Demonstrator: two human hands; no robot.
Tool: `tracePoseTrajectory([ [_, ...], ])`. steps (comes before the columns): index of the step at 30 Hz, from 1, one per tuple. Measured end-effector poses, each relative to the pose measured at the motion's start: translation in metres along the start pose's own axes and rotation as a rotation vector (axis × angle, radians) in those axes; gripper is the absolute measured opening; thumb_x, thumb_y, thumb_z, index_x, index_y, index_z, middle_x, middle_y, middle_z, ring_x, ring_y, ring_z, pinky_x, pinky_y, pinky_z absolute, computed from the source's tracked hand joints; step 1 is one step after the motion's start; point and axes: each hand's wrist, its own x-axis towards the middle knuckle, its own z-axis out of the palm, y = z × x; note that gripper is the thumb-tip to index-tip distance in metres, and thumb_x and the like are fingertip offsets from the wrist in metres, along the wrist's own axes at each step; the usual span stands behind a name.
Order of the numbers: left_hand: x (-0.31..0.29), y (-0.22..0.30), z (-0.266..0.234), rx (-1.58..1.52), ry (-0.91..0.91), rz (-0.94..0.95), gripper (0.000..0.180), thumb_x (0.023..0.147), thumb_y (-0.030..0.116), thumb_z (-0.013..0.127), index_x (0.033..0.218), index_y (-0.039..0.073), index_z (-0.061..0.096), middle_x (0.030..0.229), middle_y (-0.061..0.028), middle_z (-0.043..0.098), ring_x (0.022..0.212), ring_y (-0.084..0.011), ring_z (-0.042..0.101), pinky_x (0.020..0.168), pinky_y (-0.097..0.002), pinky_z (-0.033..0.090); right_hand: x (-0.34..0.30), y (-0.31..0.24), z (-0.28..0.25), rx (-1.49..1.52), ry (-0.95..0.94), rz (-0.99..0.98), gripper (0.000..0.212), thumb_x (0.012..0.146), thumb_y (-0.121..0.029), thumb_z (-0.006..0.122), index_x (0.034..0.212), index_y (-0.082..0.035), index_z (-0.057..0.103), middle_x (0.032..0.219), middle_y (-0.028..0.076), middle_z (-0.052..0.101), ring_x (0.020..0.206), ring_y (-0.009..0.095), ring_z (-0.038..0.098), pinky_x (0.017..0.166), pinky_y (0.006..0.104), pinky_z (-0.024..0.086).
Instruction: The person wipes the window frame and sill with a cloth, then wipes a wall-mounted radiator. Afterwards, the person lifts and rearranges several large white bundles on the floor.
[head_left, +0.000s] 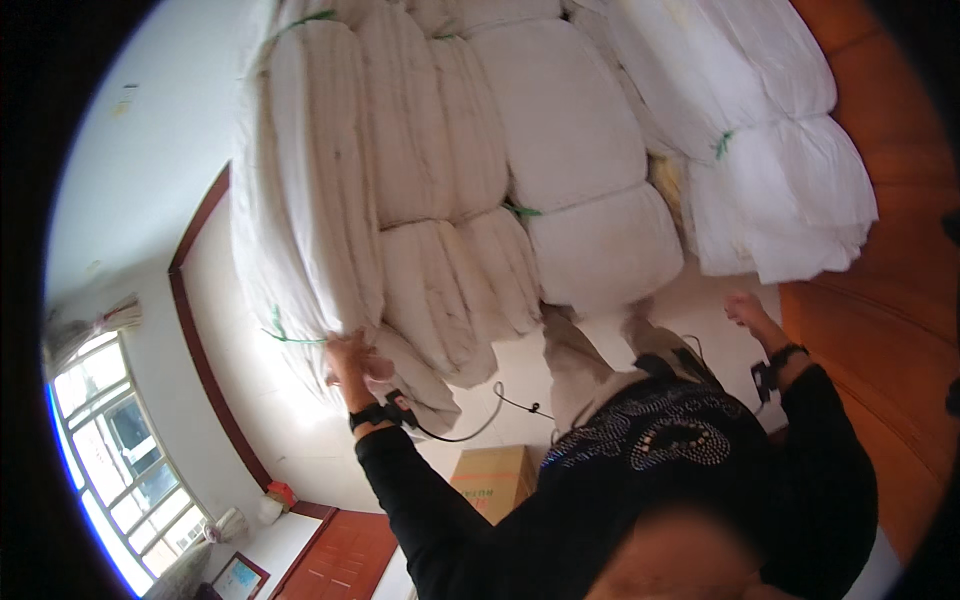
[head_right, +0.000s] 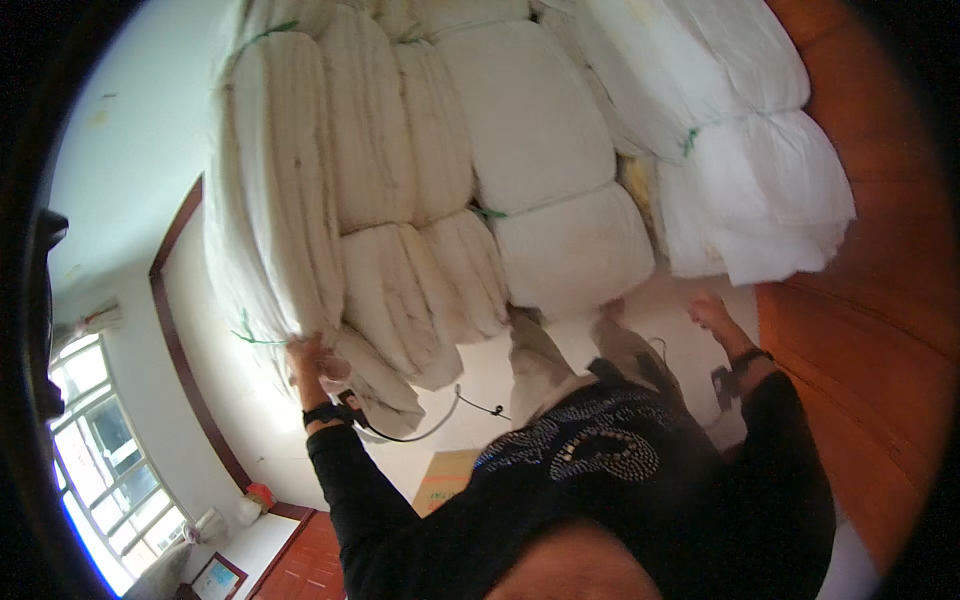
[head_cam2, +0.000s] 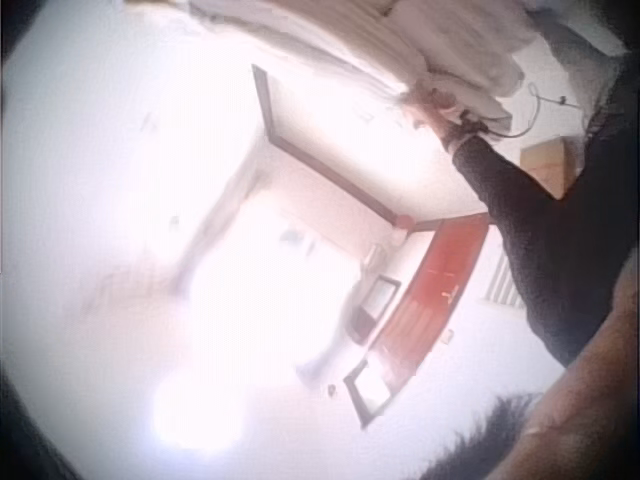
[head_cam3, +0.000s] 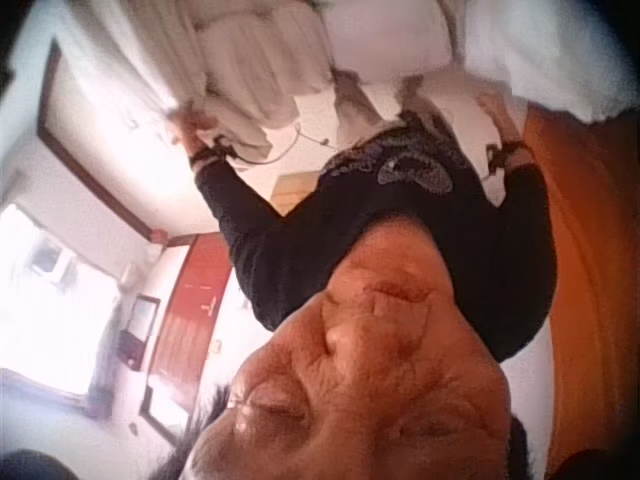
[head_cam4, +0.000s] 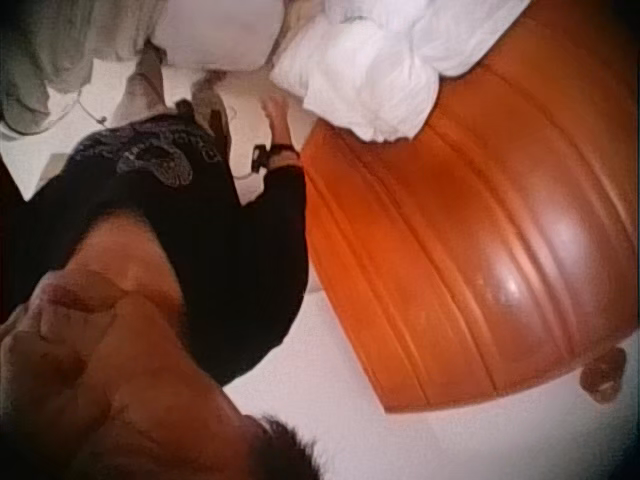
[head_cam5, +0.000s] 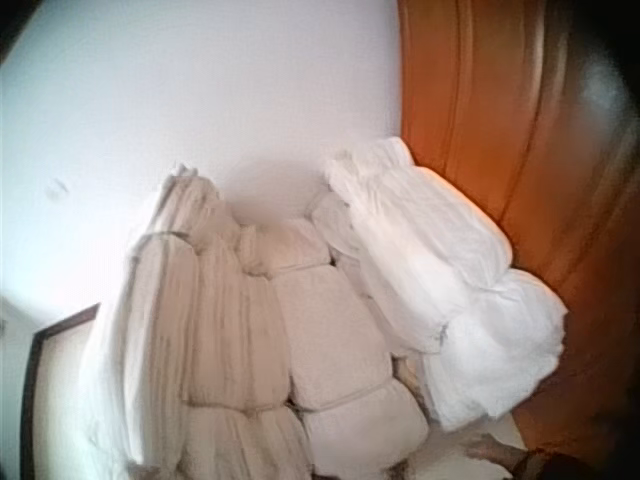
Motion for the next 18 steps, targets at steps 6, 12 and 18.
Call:
tracePoseTrajectory([
  [6,0.017,0.003,-0.003,0.287,0.23,0.106,0.066,0.075,0.052,0.066,0.096,-0.01,0.064,0.09,-0.0313,0.065,0.091,-0.045,0.063,0.08,-0.0495,0.049,0.018,-0.004,0.008,0.046,-0.046,-0.073,0.004,0.082,-0.015,0.063,0.083,-0.011,0.062,0.069,-0.002,0.057,0.055,0.009,0.051,0.045,0.0238,0.038],
  [12,0.063,-0.039,0.002,0.201,0.247,0.075,0.065,0.079,0.051,0.058,0.091,-0.012,0.065,0.093,-0.0354,0.062,0.093,-0.0464,0.062,0.083,-0.0497,0.047,0.051,-0.013,0.029,0.015,-0.113,-0.187,0.012,0.081,-0.015,0.065,0.09,-0.007,0.062,0.071,0.001,0.057,0.06,0.012,0.056,0.047,0.0269,0.04],
  [18,0.082,-0.062,-0.002,0.083,0.243,0.022,0.054,0.082,0.037,0.064,0.103,-0.013,0.059,0.093,-0.0311,0.065,0.087,-0.0414,0.064,0.077,-0.0453,0.051,0.072,-0.026,0.047,0.027,-0.141,-0.227,0.014,0.082,-0.013,0.066,0.092,-0.005,0.062,0.075,0.002,0.059,0.061,0.011,0.054,0.049,0.0278,0.043],
])
